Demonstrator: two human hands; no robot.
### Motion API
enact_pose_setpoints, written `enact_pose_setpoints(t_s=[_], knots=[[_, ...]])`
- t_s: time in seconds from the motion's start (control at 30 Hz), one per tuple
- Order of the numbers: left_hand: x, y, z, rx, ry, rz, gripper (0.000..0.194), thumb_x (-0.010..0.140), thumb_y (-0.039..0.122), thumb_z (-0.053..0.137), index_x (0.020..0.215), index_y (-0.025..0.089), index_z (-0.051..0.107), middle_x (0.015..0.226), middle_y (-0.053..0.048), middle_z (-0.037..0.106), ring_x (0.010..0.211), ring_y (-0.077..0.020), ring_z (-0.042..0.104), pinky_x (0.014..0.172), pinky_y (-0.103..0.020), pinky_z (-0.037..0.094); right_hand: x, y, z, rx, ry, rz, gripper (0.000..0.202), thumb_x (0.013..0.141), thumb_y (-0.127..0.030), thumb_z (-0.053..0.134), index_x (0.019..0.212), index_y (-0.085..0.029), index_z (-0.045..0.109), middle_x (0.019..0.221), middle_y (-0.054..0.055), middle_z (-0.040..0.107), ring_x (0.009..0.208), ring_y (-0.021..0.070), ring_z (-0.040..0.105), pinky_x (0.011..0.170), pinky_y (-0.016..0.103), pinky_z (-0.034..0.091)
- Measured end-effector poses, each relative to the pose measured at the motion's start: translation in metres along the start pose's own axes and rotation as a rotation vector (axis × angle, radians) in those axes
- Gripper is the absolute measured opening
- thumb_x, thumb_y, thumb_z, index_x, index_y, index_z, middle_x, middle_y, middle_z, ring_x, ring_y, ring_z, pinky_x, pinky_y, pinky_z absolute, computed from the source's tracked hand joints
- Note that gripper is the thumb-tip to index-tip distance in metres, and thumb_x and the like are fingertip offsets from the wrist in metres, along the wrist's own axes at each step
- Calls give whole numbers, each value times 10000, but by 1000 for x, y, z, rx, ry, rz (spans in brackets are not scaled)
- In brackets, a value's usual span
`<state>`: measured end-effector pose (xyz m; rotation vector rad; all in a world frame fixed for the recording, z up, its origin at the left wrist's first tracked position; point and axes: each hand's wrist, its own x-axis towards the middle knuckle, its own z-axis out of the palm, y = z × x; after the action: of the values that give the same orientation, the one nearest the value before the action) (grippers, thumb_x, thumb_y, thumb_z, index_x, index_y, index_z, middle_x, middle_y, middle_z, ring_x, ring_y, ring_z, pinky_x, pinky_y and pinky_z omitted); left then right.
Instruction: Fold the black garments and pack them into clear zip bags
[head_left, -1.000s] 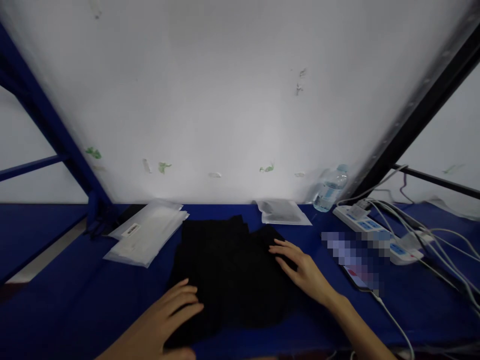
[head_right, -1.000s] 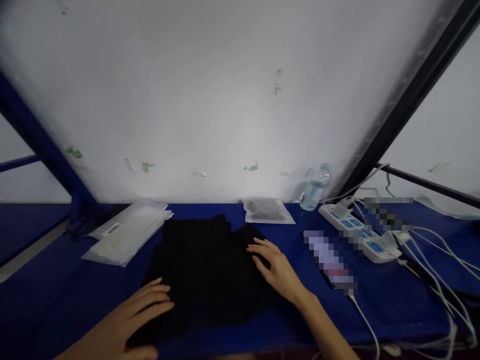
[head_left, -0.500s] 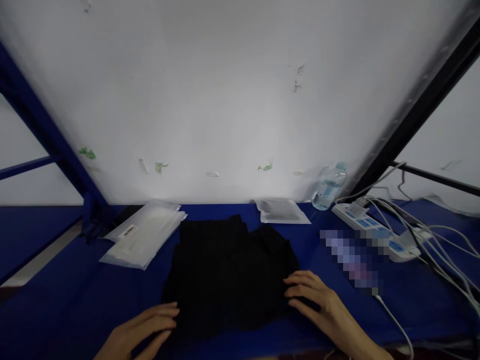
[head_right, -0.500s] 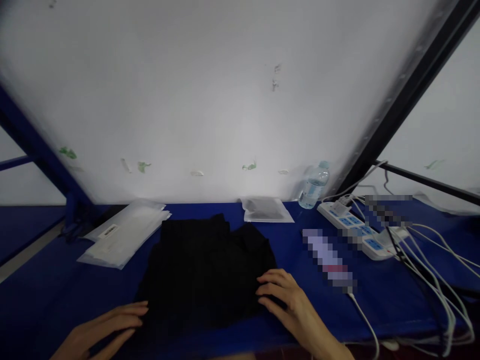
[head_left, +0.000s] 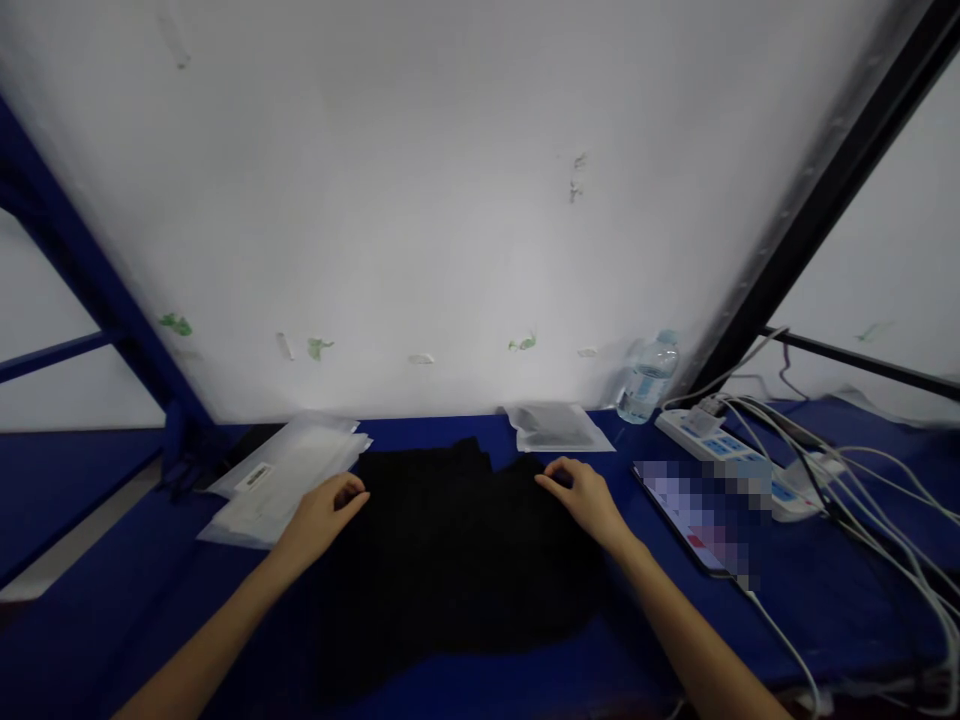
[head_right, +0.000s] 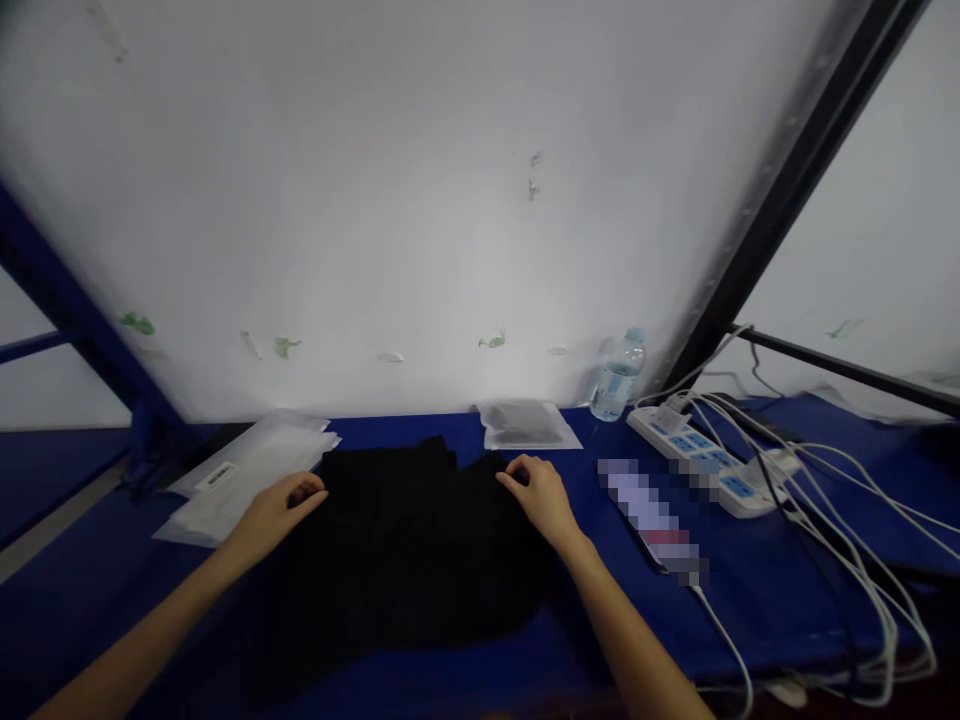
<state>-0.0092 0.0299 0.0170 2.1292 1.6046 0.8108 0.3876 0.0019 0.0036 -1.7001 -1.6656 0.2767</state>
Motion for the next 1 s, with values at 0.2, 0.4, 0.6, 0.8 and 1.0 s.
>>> enact_pose_setpoints(t_s=[0.2,0.4,0.6,0.8,1.0], knots=[[-7,-11,5,86,-15,87,254,865,448,519,911,232,644,874,-26,664,798,-223,616,734,-350,493,-26,21,-10,-34,35,79,413,764,-602,576,914,-224,652,850,66,713,828,264,663,742,369,499],[-5,-10,-1,114,-67,71,246,818,455,550,809,219,621,810,-26,642,797,-243,611,731,-360,483,-35,9,-22,18,-10,101,352,796,-575,536,741,-234,608,682,14,674,654,203,636,615,292,455],[-3,4,0,-14,-51,19,242,884,456,466,895,233,561,860,7,659,806,-215,638,754,-334,485,-24,7,-30,33,121,200,348,786,-571,519,810,-236,611,700,30,706,673,229,659,616,301,445],[-8,7,6,-13,-66,-104,386,857,543,474,1006,216,614,1020,-65,679,984,-281,628,867,-408,467,-34,11,-26,-75,18,123,444,825,-618,463,834,-229,677,835,68,716,776,246,653,699,341,457],[-13,3,3,-55,-98,-138,422,847,569,476,988,216,658,1001,-68,691,999,-300,618,885,-415,454,-39,0,-30,-63,8,87,418,752,-623,539,721,-218,633,736,53,682,710,223,628,673,323,448]])
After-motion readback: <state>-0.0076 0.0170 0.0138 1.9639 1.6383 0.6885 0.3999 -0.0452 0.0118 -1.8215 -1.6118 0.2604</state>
